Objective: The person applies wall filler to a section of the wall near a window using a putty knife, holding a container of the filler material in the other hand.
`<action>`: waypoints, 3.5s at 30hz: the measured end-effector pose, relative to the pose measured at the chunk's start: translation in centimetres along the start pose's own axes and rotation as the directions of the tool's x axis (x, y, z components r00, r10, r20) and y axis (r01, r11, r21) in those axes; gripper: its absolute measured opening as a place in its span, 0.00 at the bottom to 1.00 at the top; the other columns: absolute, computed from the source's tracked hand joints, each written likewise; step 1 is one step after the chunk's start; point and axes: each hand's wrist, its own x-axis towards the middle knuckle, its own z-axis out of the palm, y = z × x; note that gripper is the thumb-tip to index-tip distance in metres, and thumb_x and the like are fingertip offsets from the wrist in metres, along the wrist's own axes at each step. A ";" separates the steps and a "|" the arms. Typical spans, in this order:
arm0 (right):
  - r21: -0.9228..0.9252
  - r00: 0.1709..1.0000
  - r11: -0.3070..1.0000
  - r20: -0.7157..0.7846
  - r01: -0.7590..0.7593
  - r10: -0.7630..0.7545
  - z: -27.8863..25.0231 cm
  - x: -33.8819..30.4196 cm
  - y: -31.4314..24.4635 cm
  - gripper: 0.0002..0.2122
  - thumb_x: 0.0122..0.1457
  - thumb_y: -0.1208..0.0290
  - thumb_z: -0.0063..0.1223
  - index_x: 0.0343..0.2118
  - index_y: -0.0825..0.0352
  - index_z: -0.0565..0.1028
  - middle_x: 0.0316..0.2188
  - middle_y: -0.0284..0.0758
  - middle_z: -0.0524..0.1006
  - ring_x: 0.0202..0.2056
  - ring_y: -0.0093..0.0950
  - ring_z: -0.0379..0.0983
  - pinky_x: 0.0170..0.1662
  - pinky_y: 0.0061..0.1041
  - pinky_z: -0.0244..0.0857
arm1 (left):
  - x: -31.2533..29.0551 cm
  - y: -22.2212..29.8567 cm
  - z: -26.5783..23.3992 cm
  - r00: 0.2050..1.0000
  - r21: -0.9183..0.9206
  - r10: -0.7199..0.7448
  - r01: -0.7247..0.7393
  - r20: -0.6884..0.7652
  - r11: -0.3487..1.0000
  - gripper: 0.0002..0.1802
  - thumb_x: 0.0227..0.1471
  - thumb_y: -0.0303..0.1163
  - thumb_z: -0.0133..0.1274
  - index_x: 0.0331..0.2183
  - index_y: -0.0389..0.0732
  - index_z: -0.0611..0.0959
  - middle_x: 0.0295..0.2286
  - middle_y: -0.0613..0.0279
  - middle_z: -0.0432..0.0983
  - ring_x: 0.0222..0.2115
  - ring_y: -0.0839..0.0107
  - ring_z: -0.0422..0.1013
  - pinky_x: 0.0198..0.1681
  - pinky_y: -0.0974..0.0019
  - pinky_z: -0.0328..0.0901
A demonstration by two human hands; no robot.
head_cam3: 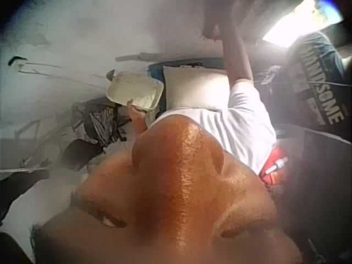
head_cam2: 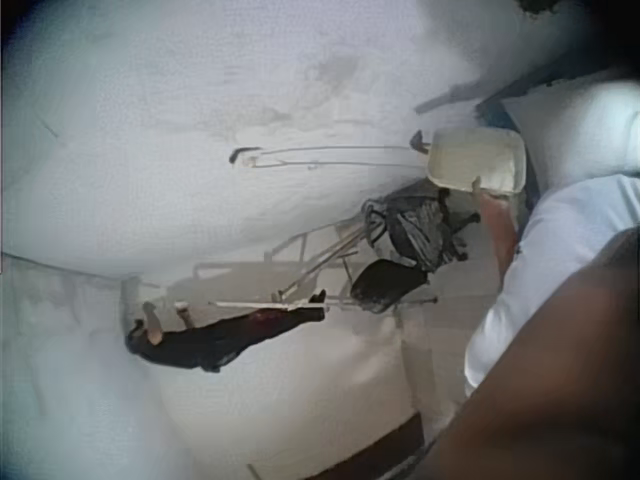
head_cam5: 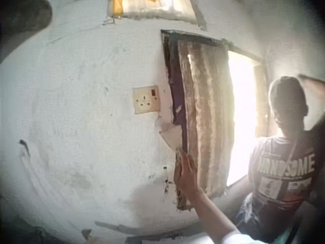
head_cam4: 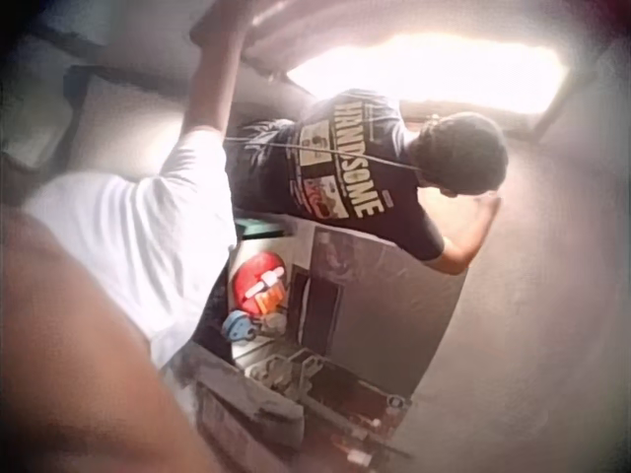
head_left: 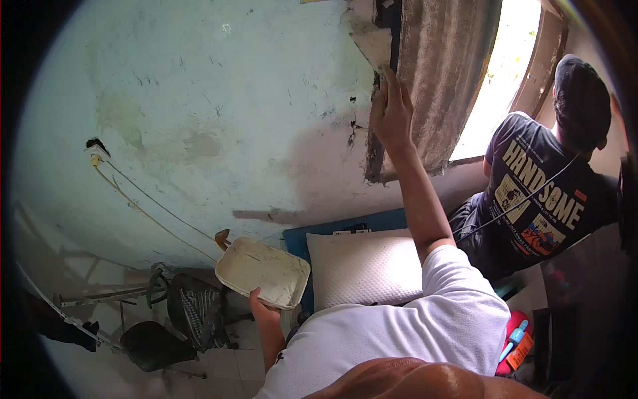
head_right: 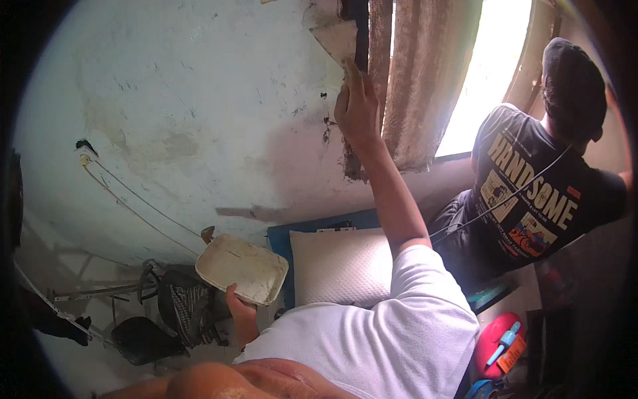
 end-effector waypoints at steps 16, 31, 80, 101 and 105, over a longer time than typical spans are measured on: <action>-0.043 0.976 0.999 0.216 -0.033 0.042 3.1 -2.8 1.4 0.24 0.52 0.87 0.44 0.56 0.76 0.64 0.47 0.54 0.69 0.47 0.52 0.68 0.52 0.42 0.64 | 1.3 -1.2 -2.4 0.999 0.025 0.017 -0.018 0.042 1.000 0.33 0.49 0.40 0.49 0.55 0.39 0.66 0.51 0.52 0.66 0.54 0.52 0.64 0.56 0.46 0.61; -0.016 0.986 0.999 0.158 -0.040 0.042 3.9 0.1 1.3 0.25 0.52 0.87 0.44 0.56 0.75 0.64 0.43 0.52 0.69 0.44 0.50 0.69 0.48 0.41 0.67 | 0.8 -1.4 -1.8 0.999 0.035 -0.039 0.038 0.022 0.999 0.34 0.46 0.40 0.50 0.56 0.41 0.66 0.52 0.52 0.65 0.53 0.51 0.64 0.57 0.47 0.60; -0.159 0.986 0.987 0.161 -0.018 0.044 0.5 -2.4 -2.3 0.24 0.54 0.85 0.44 0.57 0.78 0.63 0.50 0.55 0.66 0.51 0.51 0.65 0.55 0.41 0.63 | -3.5 -0.1 -3.4 0.987 -0.012 -0.102 0.104 0.125 0.995 0.35 0.46 0.39 0.50 0.56 0.37 0.66 0.53 0.52 0.66 0.55 0.54 0.64 0.58 0.49 0.59; 0.425 0.267 -0.508 0.896 -0.749 0.355 -10.5 -12.4 -13.6 0.12 0.65 0.73 0.42 0.51 0.63 0.66 0.28 0.35 0.73 0.14 0.15 0.55 0.13 0.13 0.49 | -4.8 2.3 1.5 0.926 -0.121 0.074 -0.031 0.369 0.992 0.23 0.56 0.31 0.45 0.53 0.31 0.69 0.51 0.48 0.69 0.52 0.58 0.68 0.57 0.54 0.63; 0.091 0.048 -0.565 0.995 -0.820 0.090 -12.6 -14.2 -17.6 0.12 0.66 0.70 0.42 0.51 0.65 0.66 0.29 0.38 0.74 0.13 0.15 0.56 0.11 0.13 0.48 | -6.6 5.3 7.0 0.949 -0.142 0.075 -0.032 0.307 0.989 0.32 0.52 0.34 0.47 0.57 0.32 0.64 0.54 0.48 0.67 0.55 0.53 0.65 0.60 0.48 0.59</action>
